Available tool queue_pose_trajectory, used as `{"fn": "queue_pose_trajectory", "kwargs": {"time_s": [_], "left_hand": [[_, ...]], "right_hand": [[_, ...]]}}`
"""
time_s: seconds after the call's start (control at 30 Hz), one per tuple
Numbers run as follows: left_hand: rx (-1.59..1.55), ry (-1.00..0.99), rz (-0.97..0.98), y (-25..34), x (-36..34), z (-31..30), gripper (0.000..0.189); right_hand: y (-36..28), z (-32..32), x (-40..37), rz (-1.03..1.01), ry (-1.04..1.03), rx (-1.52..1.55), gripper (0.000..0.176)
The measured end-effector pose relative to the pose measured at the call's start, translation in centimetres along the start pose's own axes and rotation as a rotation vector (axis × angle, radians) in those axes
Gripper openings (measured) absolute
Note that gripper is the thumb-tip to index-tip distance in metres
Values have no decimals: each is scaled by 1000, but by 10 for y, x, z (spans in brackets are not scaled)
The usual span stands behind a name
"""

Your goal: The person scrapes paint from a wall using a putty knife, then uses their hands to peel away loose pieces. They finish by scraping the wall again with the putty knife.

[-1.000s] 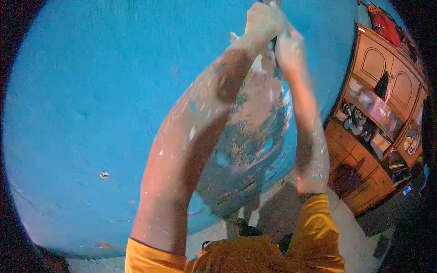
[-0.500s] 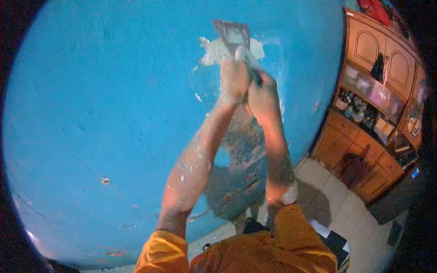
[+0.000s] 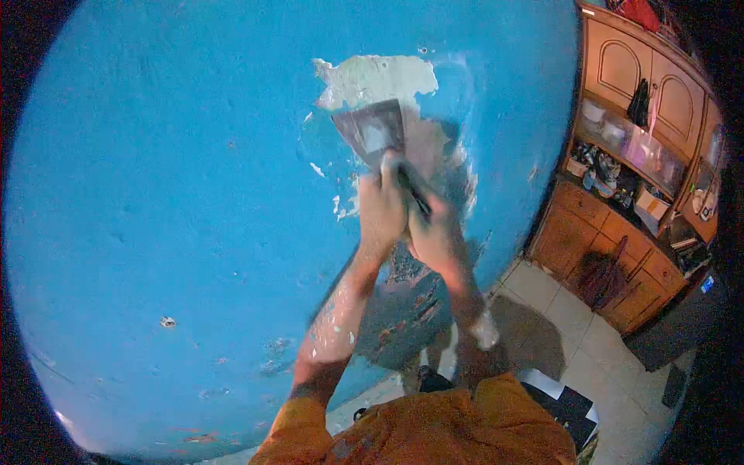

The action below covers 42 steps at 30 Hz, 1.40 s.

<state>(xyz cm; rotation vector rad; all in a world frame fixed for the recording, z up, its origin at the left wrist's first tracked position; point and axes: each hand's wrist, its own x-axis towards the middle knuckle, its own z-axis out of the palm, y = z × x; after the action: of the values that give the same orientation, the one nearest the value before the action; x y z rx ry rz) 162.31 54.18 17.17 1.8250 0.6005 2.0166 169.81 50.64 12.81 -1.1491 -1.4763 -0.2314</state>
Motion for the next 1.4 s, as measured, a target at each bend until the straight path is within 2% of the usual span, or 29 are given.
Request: {"fn": "queue_pose_trajectory", "kwargs": {"time_s": [0.03,0.07,0.13,0.17,0.23,0.27,0.3,0.37,0.43,0.47,0.53,0.6,0.67,0.7,0.73,0.77,0.83,0.9,0.97,1.0,1.03,1.07,1.1,1.17,1.23,1.3,1.33,1.37,1.4], "left_hand": [[79,-51,-55,2,6,-1,38],[160,-104,-110,3,14,0,37],[159,-257,0,-16,48,8,37],[161,-289,-30,-12,41,4,37],[40,-236,-88,8,43,6,36],[-108,-231,-345,12,24,-2,34],[-82,-196,-356,9,0,-10,32],[-56,-172,-364,-4,-30,-19,30],[-477,-172,-746,-17,-49,-25,31],[-470,-168,-769,-42,-65,-27,31],[71,-234,-510,-93,-97,-32,33],[86,-294,-525,-77,-97,-42,35],[107,-366,-538,-52,-89,-45,38],[141,-398,-714,-37,-84,-42,40],[175,-427,-892,-27,-82,-38,41],[189,-431,-893,-24,-80,-34,41],[36,-458,-1111,-23,-73,-25,43],[-42,-502,-1103,-23,-62,-24,41],[-126,-549,-1080,-27,-60,-20,39],[-95,-664,-1020,-29,-65,-22,37],[-62,-779,-957,-22,-66,-20,34],[159,-760,-874,-8,-72,-16,28],[166,-767,-865,-9,-75,-16,28],[247,-652,-866,-15,-78,-15,25],[236,-591,-823,-25,-76,-9,26],[291,-699,-1043,-24,-69,-2,36],[299,-693,-1045,-26,-62,12,36],[286,-594,-955,-28,-52,33,37],[270,-495,-861,-32,-47,47,38]], "right_hand": [[-17,-2,2,331,-145,334,36],[-29,-13,17,342,-147,330,36],[-33,-26,54,320,-138,138,34],[-6,-13,57,-119,29,54,32],[-29,-23,42,141,-9,143,33],[-30,-25,23,215,-91,237,35],[-28,-21,1,288,-168,337,37],[5,10,-47,-98,-19,178,40],[8,17,-81,-75,-5,101,42],[6,19,-100,-67,4,24,44],[5,24,-131,-53,20,-122,48],[26,38,-145,-59,31,-188,51],[54,58,-160,793,-86,97,53],[48,45,-145,802,-92,104,53],[34,22,-115,914,-92,489,52],[30,9,-92,1005,-80,882,52],[42,14,-69,1005,-54,850,50],[60,26,-58,1014,-38,802,49],[86,49,-54,781,41,793,41],[85,48,-46,775,47,801,41],[80,44,-35,859,172,1122,39],[78,43,-29,932,303,1446,37],[78,44,-30,924,312,1454,37],[73,45,-41,890,28,1399,33],[70,67,-59,887,61,1450,32],[82,71,-56,901,79,1500,30],[88,66,-43,958,100,1602,28],[93,57,-28,1021,120,1705,26],[94,28,-2,1105,63,1497,26]]}}
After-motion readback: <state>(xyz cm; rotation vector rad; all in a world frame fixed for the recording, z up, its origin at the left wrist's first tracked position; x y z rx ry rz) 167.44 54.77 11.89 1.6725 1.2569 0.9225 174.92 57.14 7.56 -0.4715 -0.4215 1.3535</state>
